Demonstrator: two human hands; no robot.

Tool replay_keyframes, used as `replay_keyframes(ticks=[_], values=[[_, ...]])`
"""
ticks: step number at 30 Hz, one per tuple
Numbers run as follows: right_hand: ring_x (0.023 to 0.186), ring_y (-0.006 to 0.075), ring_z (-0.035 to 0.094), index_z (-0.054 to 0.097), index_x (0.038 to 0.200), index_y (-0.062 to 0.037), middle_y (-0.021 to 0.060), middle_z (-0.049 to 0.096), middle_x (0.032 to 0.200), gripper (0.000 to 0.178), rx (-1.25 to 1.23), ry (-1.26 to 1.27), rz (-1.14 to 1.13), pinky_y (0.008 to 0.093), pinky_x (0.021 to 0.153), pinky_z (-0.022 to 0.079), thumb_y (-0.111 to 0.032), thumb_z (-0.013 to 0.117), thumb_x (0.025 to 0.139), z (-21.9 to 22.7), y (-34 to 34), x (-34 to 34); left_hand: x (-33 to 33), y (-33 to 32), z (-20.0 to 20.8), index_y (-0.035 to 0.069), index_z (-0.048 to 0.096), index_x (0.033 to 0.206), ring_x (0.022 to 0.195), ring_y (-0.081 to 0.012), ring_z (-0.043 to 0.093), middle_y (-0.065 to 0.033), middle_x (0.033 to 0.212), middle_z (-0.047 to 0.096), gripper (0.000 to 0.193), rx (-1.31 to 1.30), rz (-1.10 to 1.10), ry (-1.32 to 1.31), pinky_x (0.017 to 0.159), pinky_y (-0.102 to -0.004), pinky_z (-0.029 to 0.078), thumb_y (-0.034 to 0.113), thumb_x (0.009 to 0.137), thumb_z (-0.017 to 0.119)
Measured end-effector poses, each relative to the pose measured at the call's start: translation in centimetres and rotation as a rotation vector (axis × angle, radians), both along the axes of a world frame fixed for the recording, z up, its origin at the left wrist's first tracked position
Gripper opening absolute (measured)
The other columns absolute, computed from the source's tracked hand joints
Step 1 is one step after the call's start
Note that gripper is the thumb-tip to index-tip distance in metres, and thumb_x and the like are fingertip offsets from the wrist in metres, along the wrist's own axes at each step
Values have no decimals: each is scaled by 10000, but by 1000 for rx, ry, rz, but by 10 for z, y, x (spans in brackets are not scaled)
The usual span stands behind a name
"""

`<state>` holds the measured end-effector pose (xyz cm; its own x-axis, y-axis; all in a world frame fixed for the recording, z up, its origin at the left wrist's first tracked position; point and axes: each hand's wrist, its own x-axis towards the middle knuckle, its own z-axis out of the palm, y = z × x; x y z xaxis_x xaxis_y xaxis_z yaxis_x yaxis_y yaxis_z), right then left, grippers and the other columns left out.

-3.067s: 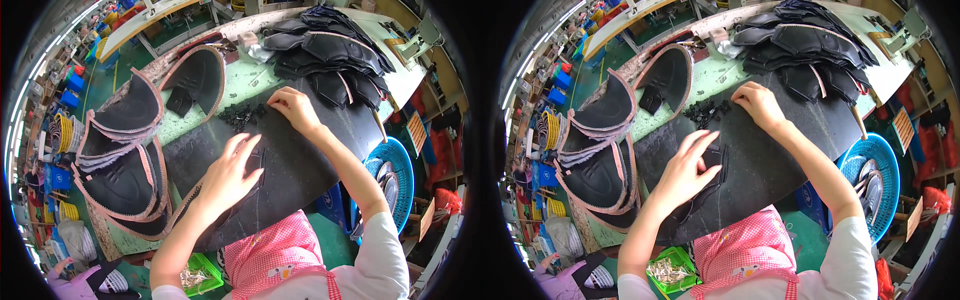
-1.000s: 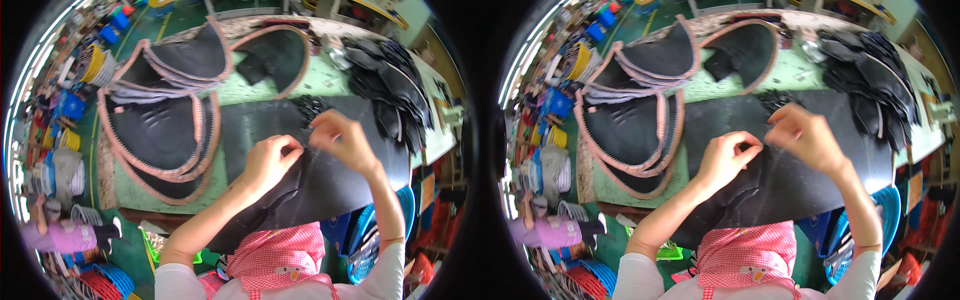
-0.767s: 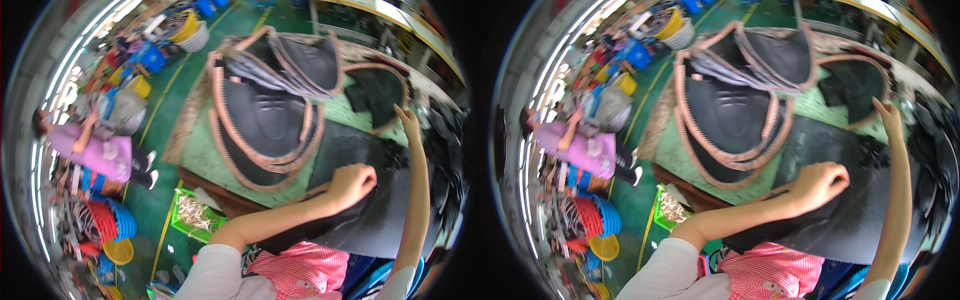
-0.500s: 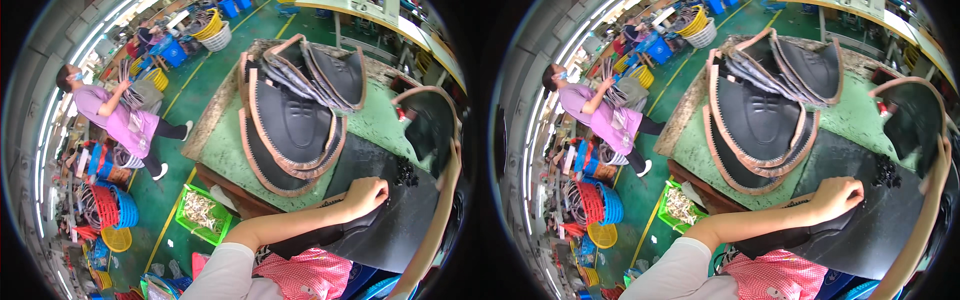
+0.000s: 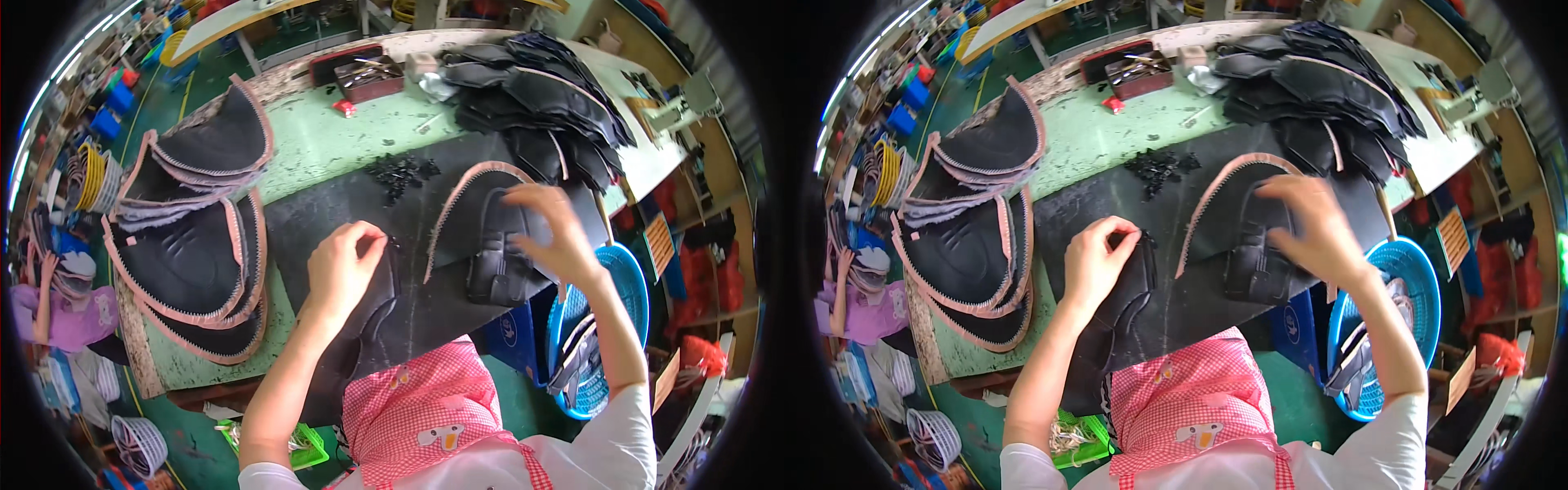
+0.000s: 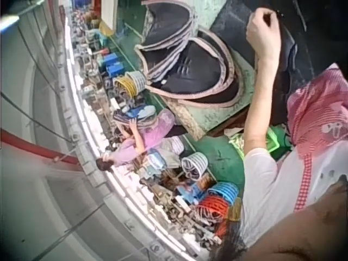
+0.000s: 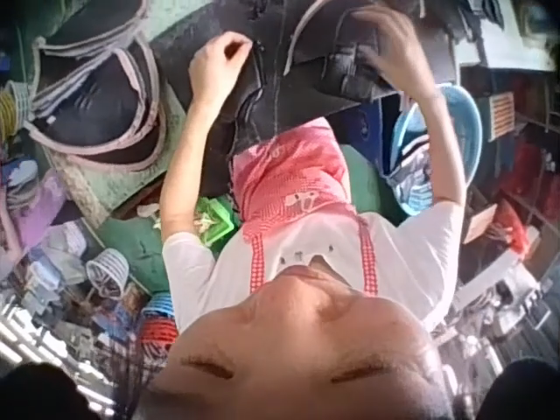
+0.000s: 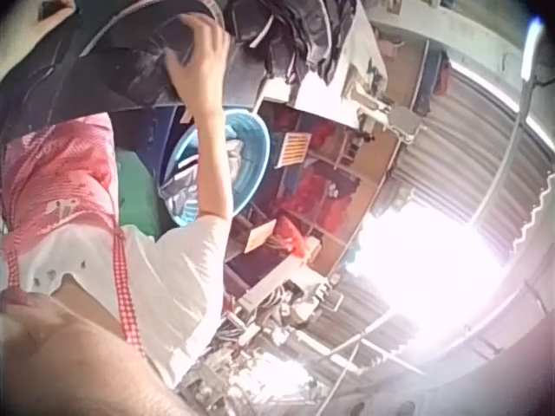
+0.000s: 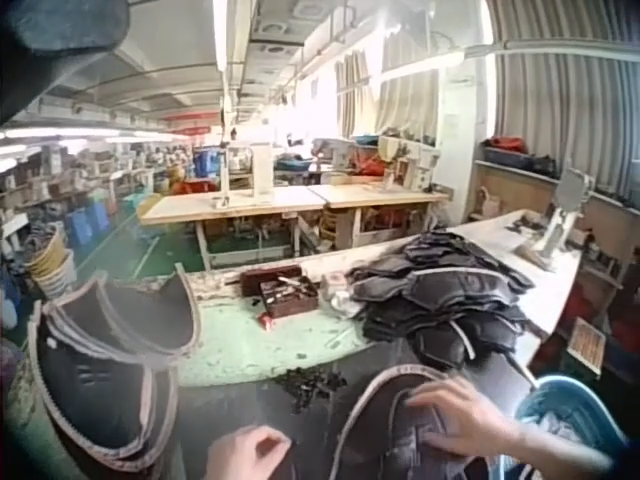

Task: Picking up, aligning, and stacking black leather shoe upper components at a factory workbench.

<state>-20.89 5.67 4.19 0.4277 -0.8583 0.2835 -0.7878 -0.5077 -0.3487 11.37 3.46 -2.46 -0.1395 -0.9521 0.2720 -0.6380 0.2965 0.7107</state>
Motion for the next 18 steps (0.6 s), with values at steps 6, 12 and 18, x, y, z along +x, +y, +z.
replay_keyframes(ticks=[6, 12, 18], values=[[1072, 328, 577, 574, 1259, -81, 129, 583, 1193, 620, -17, 42, 87, 419, 947, 483, -264, 829, 725, -42, -11, 53, -13, 5, 16, 75, 704, 948, 599, -171, 619, -52, 915, 678, 118, 39, -48, -132, 583, -302, 490, 148, 859, 731], [927, 184, 647, 595, 986, -33, 120, 609, 905, 177, 390, -539, -341, 317, 779, 517, -118, 684, 859, -61, -4, 38, -42, 10, 26, 104, 706, 994, 692, -158, 650, -42, 994, 675, 143, -75, -222, 52, 613, -278, 510, 51, 862, 689], [1181, 163, 538, 546, 1104, -33, 48, 512, 1190, 276, 364, -1061, -206, 280, 961, 448, 77, 546, 852, -67, 1, 35, -96, -2, -4, 59, 678, 991, 910, -302, 650, -123, 946, 661, 186, 26, -308, -70, 802, -404, 539, 181, 853, 697]])
